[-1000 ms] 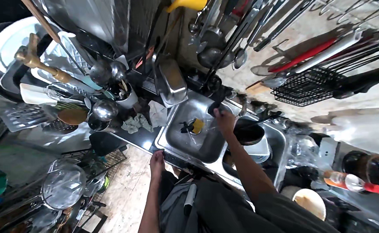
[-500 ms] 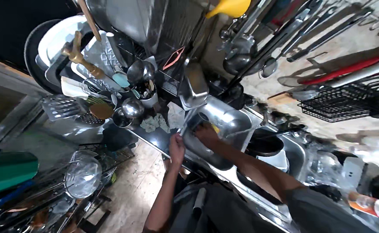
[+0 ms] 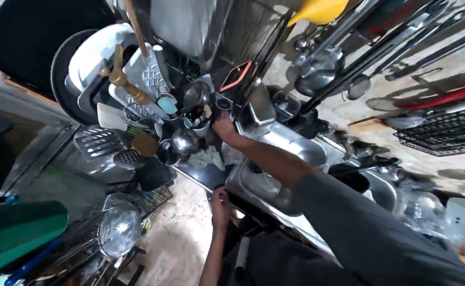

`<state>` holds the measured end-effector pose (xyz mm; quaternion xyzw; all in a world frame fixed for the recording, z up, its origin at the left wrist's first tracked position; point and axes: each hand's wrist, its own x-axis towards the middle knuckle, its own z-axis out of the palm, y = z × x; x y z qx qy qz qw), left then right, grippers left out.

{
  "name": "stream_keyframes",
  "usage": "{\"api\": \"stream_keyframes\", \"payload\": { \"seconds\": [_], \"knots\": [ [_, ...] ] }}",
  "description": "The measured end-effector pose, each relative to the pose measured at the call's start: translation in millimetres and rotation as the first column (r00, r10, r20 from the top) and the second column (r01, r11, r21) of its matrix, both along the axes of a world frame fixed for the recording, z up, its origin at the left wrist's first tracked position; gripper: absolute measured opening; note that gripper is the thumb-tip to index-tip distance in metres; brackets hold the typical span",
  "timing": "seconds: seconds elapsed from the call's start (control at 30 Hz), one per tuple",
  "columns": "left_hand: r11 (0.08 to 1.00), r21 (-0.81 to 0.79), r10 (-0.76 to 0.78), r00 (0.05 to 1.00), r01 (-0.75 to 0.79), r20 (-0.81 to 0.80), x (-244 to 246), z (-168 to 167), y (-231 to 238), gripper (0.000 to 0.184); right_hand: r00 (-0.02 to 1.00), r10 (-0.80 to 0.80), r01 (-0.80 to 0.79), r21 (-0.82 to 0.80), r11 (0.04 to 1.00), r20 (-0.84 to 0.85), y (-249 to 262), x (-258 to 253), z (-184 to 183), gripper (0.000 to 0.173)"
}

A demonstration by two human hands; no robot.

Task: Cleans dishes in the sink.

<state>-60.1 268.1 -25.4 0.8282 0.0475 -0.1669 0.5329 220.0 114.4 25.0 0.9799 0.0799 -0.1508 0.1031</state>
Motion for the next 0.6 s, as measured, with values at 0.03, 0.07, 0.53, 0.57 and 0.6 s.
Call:
{"api": "stream_keyframes", "payload": {
  "seconds": [0.03,0.07,0.53,0.57,0.6],
  "knots": [
    [1.0,-0.003,0.005,1.0,-0.005,-0.015,-0.9,2.0,5.8,0.03,0.999,-0.034,0.034,-0.005,0.999,0.004,-3.2,11.8,-6.8,0.023],
    [1.0,-0.006,0.01,0.999,-0.011,-0.033,-2.1,3.4,12.1,0.03,0.997,-0.076,0.076,0.015,0.997,-0.001,-5.2,21.7,-12.7,0.025],
    [0.994,0.028,-0.106,0.994,0.106,-0.001,10.3,2.7,30.4,0.029,0.963,0.03,-0.114,0.308,0.945,0.266,-40.5,11.7,-28.5,0.031],
    [0.991,0.024,-0.132,0.991,0.132,0.005,11.4,4.2,27.4,0.03,0.97,-0.004,-0.088,0.367,0.926,0.243,-42.7,-4.9,-10.7,0.03],
    [0.987,0.015,-0.157,0.987,0.157,0.017,13.0,4.9,24.6,0.03,0.98,-0.066,-0.02,0.422,0.906,0.189,-45.1,-28.0,15.5,0.031]
  ]
}}
